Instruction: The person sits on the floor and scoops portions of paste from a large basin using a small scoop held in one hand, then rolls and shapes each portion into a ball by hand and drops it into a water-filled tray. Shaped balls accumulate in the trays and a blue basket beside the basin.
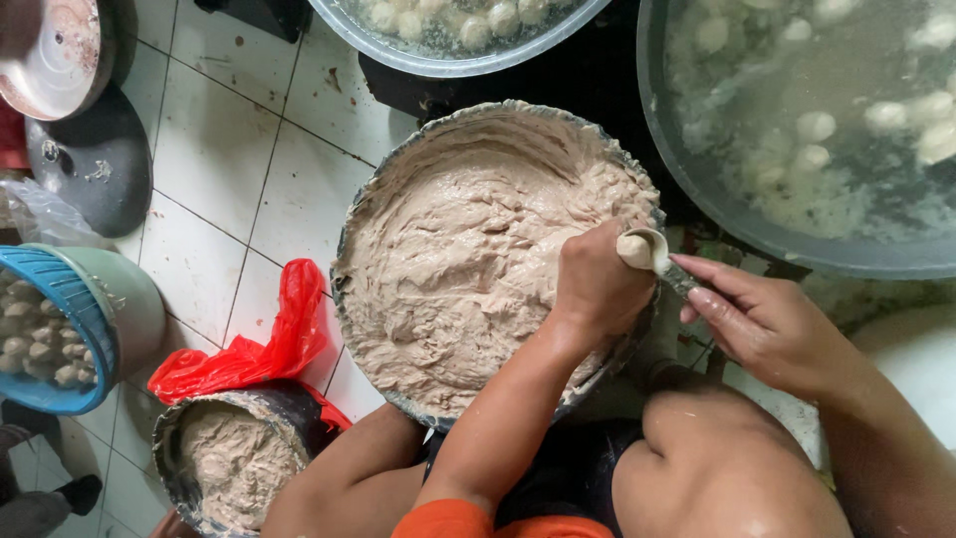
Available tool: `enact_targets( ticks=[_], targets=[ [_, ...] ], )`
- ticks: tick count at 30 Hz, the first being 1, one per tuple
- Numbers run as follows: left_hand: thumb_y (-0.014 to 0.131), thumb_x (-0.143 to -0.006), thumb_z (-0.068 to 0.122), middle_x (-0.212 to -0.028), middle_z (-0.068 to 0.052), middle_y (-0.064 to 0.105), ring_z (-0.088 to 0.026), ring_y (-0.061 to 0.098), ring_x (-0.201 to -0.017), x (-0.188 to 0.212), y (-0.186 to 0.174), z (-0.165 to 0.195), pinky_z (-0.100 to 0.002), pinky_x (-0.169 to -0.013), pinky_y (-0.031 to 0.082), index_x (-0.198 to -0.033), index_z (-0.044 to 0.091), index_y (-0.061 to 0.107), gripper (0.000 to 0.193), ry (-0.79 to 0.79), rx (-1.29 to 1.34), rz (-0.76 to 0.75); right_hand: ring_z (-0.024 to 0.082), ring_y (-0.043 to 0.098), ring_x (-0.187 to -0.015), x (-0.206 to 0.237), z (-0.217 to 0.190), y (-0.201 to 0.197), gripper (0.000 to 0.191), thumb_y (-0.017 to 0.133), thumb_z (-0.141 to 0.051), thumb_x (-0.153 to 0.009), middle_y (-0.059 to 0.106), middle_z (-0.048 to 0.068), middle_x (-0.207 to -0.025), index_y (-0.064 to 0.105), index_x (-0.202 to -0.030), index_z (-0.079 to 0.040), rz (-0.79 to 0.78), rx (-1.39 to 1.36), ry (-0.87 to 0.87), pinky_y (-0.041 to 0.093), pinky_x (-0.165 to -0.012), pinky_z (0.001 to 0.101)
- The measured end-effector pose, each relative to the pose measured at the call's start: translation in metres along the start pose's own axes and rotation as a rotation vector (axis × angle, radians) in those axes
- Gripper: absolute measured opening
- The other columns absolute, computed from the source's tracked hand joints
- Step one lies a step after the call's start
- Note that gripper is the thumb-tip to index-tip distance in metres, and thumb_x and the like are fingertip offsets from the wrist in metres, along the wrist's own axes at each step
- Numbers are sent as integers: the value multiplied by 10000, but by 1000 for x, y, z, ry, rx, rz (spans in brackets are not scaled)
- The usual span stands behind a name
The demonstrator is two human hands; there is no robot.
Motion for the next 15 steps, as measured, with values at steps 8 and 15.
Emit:
enact_targets(
  ticks=[8, 15],
  targets=[
    [614, -903, 471, -860, -274, 681, -492, 654, -896, -8, -6, -14, -537, -587, 524, -960, 104, 717, 385, -148, -265, -100, 141, 583, -645, -18, 8, -38, 547, 648, -264, -980, 685, 114, -896, 579, -1514, -167, 323, 400, -157, 479, -610, 320],
    [614, -1046, 344, -721, -175, 680, -385, 682, -764, 5, 5, -24, -491, -815, 579, -898, 100, 725, 307, -82, -42, 46, 196, 635, -799, -18, 5, -58, 421, 627, -234, -1110, 690, 179, -967, 616, -1520, -137, 616, 563, -248, 516, -768, 371]
  ],
)
Point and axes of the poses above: each hand's wrist, its own x-axis away from the middle knuckle, its own y-axis out of the palm, z = x × y, the point moved 2 cm from there along -x, towards the middle knuckle
